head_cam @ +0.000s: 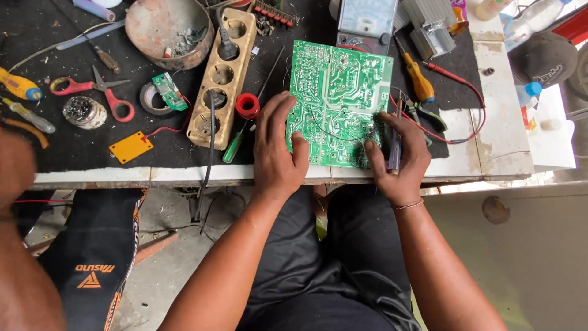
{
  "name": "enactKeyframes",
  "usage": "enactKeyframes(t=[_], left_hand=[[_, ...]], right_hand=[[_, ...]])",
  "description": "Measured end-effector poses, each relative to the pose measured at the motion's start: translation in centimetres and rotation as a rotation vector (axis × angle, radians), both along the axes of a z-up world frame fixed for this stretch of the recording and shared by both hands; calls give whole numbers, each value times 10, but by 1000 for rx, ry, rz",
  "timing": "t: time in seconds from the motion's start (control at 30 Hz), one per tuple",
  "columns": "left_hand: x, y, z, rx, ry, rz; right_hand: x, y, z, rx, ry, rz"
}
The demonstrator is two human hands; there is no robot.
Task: The person uses a screwdriver to scrape and clean the surface of a green circuit board. They work on various sections of the board, occasionally adjusting their grip and the board's position on the cluttered workbench.
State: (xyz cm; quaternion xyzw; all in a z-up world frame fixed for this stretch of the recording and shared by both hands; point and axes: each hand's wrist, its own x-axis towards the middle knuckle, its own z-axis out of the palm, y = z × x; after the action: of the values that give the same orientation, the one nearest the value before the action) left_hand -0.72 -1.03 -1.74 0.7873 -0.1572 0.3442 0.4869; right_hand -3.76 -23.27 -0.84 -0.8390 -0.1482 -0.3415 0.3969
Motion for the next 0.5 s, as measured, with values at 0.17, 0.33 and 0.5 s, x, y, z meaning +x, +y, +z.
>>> enactKeyframes(t=[0.17,0.33,0.5], left_hand=[[0,1,3,13,3,5],[-1,1,4,1,12,-9],[1,1,4,-7,1,-6]], right_hand=[[2,1,1,-11,6,0],[2,1,0,-10,11,2],[4,0,-1,-21,10,4]])
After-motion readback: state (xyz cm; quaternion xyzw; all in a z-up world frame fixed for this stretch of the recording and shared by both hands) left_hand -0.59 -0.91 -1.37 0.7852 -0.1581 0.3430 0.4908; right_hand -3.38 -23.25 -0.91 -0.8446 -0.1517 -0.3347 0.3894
